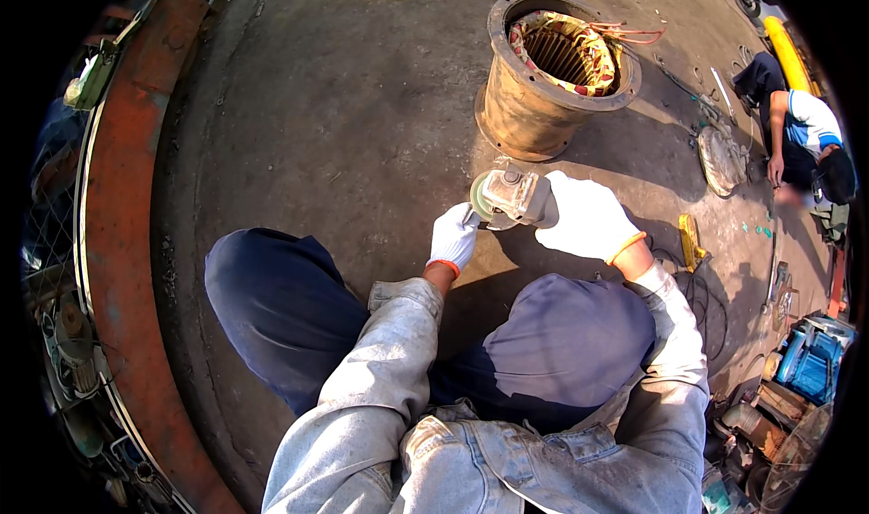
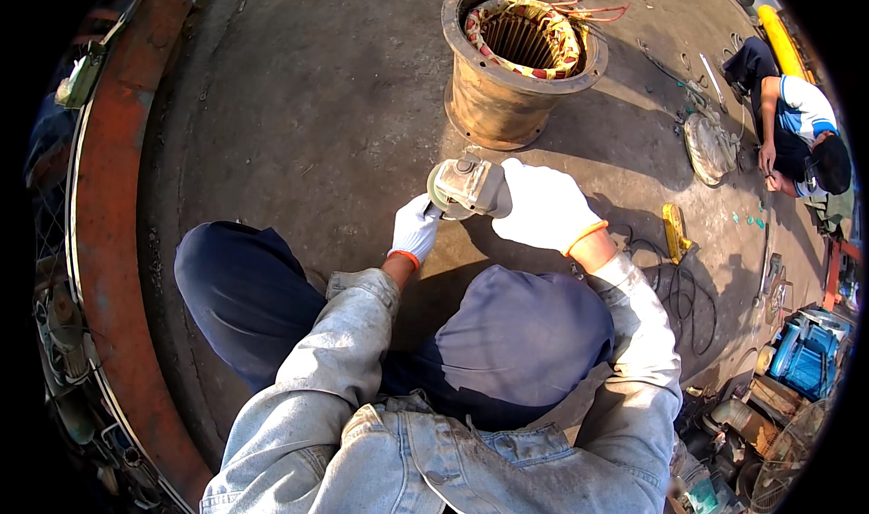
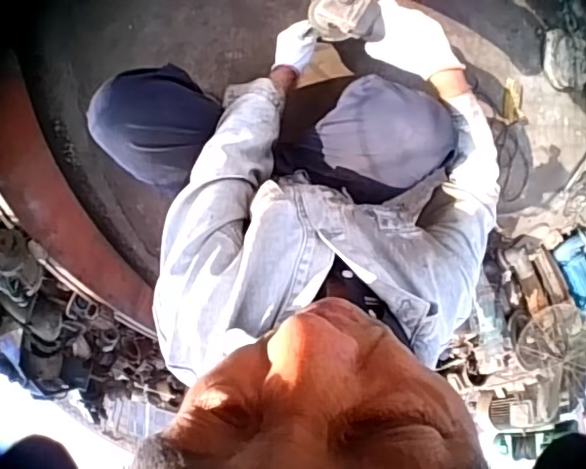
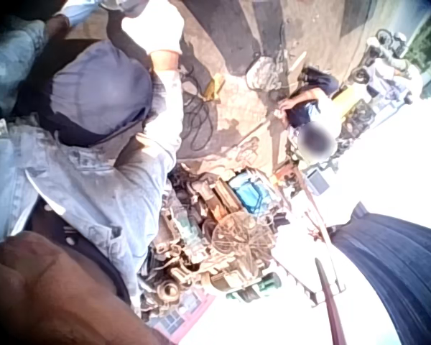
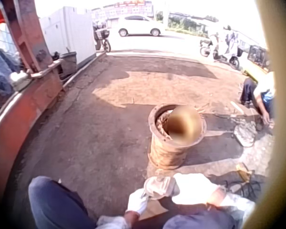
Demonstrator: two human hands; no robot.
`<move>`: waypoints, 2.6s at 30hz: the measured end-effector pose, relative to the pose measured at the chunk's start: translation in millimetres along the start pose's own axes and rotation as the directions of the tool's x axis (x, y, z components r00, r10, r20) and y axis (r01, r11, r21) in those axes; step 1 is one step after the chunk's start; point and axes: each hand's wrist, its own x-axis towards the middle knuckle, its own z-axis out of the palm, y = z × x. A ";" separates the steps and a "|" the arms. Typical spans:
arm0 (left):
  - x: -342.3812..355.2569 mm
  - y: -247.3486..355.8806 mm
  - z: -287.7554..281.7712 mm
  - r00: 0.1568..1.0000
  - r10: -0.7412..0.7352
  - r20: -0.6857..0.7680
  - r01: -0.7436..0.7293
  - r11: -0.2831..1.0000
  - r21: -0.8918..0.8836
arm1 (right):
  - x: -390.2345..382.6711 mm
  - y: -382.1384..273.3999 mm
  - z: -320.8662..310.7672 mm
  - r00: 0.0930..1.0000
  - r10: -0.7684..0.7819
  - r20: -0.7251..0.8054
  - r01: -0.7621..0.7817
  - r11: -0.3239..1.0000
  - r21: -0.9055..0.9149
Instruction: The person selects a motor from a pile of scrap, then uses an angle grinder to cut and remove parts of the motor casing. They then pull out the copper windings from the stator.
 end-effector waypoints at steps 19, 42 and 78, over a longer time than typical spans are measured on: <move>-3.3 -2.6 13.3 0.995 -0.055 -0.084 0.061 0.995 0.074 | -14.3 -17.0 -2.1 0.990 0.037 0.139 -0.056 0.989 0.138; -0.6 5.0 13.4 0.993 -0.110 -0.034 0.113 0.987 0.116 | -18.2 -20.5 3.1 0.997 -0.008 0.071 -0.003 0.990 0.143; 0.5 -1.2 11.0 0.996 -0.084 -0.039 0.087 0.993 0.074 | -20.9 -21.4 8.3 0.996 -0.068 0.058 0.059 0.987 0.152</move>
